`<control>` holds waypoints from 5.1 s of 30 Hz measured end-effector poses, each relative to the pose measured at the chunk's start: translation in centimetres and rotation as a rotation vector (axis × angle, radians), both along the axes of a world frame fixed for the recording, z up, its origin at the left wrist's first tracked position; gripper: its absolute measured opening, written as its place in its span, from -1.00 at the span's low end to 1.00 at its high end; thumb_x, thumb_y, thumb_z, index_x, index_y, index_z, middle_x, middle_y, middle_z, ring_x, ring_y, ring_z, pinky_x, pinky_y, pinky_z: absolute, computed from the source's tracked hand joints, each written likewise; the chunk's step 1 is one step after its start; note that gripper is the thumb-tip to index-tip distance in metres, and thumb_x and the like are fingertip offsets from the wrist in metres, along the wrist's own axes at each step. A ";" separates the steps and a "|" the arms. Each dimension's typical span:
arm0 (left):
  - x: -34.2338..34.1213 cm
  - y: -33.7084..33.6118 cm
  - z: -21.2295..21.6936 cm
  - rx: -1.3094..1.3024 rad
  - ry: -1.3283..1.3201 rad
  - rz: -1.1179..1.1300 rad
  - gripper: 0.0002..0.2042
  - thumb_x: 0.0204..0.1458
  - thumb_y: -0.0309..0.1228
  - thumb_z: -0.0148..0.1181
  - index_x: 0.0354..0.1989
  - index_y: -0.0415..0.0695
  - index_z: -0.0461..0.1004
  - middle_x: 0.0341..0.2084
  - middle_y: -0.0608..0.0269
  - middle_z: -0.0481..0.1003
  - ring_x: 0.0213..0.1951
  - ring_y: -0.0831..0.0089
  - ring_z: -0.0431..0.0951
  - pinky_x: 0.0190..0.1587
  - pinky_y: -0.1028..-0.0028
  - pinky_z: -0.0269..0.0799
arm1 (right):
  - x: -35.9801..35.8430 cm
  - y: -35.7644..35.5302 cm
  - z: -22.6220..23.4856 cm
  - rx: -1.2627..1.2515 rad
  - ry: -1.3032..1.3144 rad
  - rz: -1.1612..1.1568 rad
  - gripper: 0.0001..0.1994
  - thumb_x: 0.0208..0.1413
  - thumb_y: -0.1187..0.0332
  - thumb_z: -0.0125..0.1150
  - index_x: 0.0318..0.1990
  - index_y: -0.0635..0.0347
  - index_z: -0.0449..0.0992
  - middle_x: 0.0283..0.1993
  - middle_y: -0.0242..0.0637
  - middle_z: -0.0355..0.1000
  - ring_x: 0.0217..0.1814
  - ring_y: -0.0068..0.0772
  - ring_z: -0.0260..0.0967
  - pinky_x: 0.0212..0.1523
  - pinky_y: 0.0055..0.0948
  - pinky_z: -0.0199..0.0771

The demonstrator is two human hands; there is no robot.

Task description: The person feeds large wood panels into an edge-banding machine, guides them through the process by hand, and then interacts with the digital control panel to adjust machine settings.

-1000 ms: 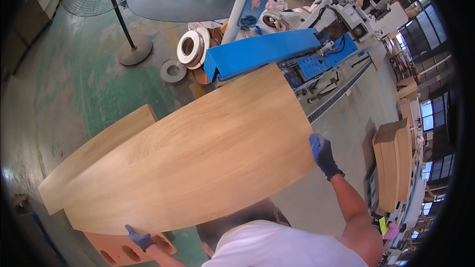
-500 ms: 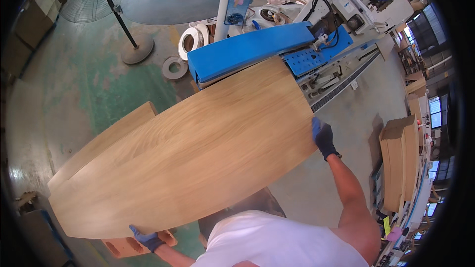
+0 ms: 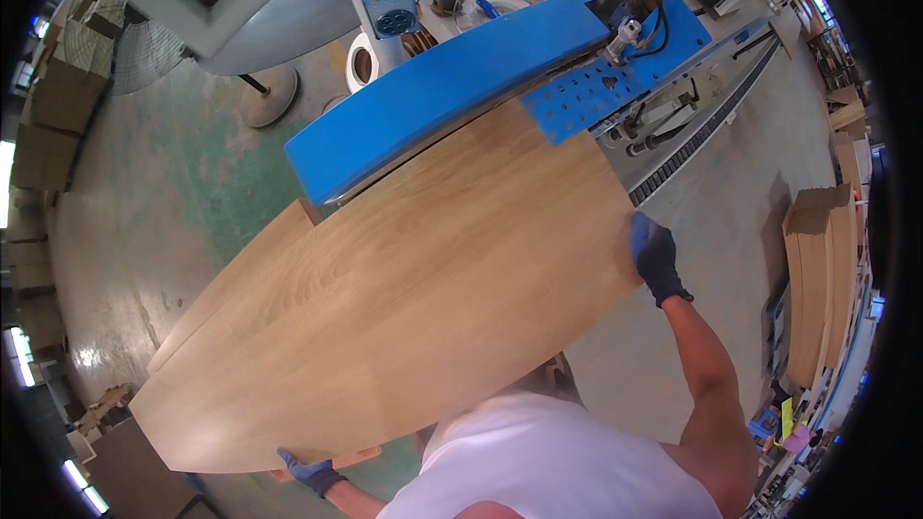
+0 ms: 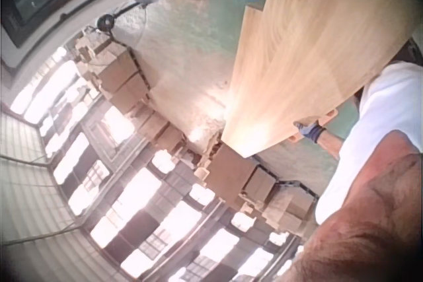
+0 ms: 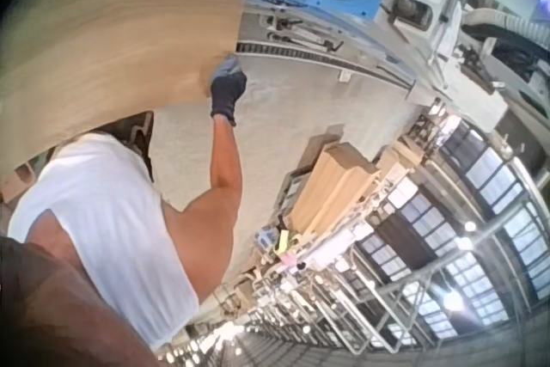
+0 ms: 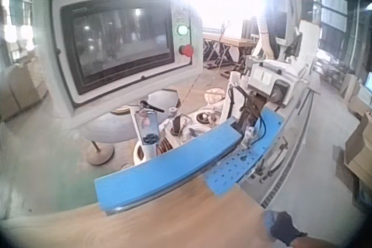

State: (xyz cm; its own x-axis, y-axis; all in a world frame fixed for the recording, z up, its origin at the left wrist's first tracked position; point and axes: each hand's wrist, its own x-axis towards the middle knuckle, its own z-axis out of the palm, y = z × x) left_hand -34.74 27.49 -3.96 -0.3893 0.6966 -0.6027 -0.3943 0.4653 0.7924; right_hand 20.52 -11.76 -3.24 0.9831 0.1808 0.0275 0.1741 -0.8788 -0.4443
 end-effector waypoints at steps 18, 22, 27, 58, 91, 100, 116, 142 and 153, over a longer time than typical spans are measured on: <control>12.5 -8.6 1.3 0.048 -0.001 -0.095 -0.54 -0.04 -0.05 0.10 0.00 -0.01 0.31 -0.05 0.21 0.35 -0.05 0.19 0.33 -0.02 0.10 0.26 | 11.1 -8.4 0.5 0.029 0.045 0.019 -0.61 0.16 0.18 -0.20 -0.50 0.30 0.44 -0.54 0.13 0.35 -0.43 0.13 0.35 -0.50 -0.15 0.28; 13.3 -11.2 0.5 0.037 -0.067 -0.142 -0.52 -0.03 -0.04 0.07 0.04 0.01 0.26 -0.01 0.19 0.30 -0.01 0.18 0.29 0.02 0.10 0.21 | 14.6 -11.1 0.6 0.019 0.045 0.072 -0.61 0.18 0.19 -0.24 -0.47 0.30 0.41 -0.47 0.11 0.37 -0.35 0.15 0.33 -0.47 -0.16 0.28; 20.5 -15.1 1.1 0.022 -0.030 -0.152 -0.47 0.05 -0.01 -0.08 0.08 -0.15 0.19 0.02 0.11 0.26 0.02 0.12 0.24 0.05 0.10 0.18 | 19.9 -16.2 -0.5 -0.006 0.101 0.023 -0.70 0.16 0.25 -0.24 -0.40 0.30 0.34 -0.44 0.08 0.36 -0.34 0.17 0.31 -0.45 -0.16 0.28; 41.9 -33.2 1.0 -0.962 -0.941 -1.102 -0.41 -0.06 0.16 -0.01 0.07 0.05 0.18 -0.10 0.17 0.29 -0.08 0.28 0.34 -0.05 0.26 0.28 | 17.5 -24.6 -20.7 1.002 -0.065 -0.501 -0.74 0.19 0.33 -0.17 -0.06 0.25 0.35 -0.11 -0.31 0.36 -0.17 -0.46 0.31 -0.13 -0.46 0.32; 8.2 -5.0 -4.8 0.364 -0.202 0.079 -0.41 0.08 0.03 -0.15 0.13 -0.19 0.12 0.04 0.11 0.25 -0.01 0.23 0.29 0.06 0.33 0.20 | 10.3 -17.1 -13.5 1.226 0.094 -0.455 -0.57 0.14 0.01 -0.21 0.01 0.08 0.30 -0.06 -0.34 0.35 -0.08 -0.31 0.31 -0.12 -0.29 0.35; 17.8 -12.0 -3.2 0.321 -0.115 0.211 -0.50 0.10 -0.11 -0.06 0.06 -0.28 0.21 -0.05 0.12 0.32 -0.12 0.32 0.36 -0.04 0.39 0.31 | -1.1 -5.9 -9.2 1.052 0.209 -0.596 -0.45 0.15 -0.13 -0.32 -0.02 0.17 0.29 -0.18 -0.37 0.36 -0.27 -0.44 0.29 -0.36 -0.43 0.33; 28.2 -23.6 0.2 -0.327 -0.544 -0.407 -0.34 -0.04 0.19 -0.11 0.14 -0.01 0.14 0.06 0.26 0.25 0.01 0.24 0.31 0.02 0.14 0.22 | -11.7 0.2 -7.9 1.019 0.509 -0.229 -0.36 0.20 -0.06 -0.33 0.26 0.24 -0.11 0.28 -0.34 -0.04 0.23 -0.44 0.02 0.21 -0.46 -0.01; 26.3 -21.8 -18.2 -0.134 -0.797 -1.807 -0.60 0.08 -0.18 -0.09 0.05 -0.11 0.24 -0.12 0.20 0.41 -0.12 0.41 0.42 -0.20 0.36 0.40 | 11.2 -10.6 -12.7 0.792 0.042 -0.625 -0.41 0.15 -0.04 -0.18 -0.12 0.46 0.41 -0.17 -0.11 0.43 -0.23 -0.33 0.33 -0.19 -0.35 0.33; 6.8 6.3 -29.5 -0.543 -0.373 -0.329 -0.68 0.00 -0.06 0.01 -0.64 0.10 0.13 -0.80 0.50 -0.02 -0.76 0.55 0.00 -0.70 0.50 -0.12 | -5.3 -17.2 -19.7 0.505 0.434 -0.753 -0.74 0.09 0.13 -0.04 -0.25 0.10 0.41 -0.34 -0.39 0.38 -0.39 -0.47 0.26 -0.40 -0.47 0.23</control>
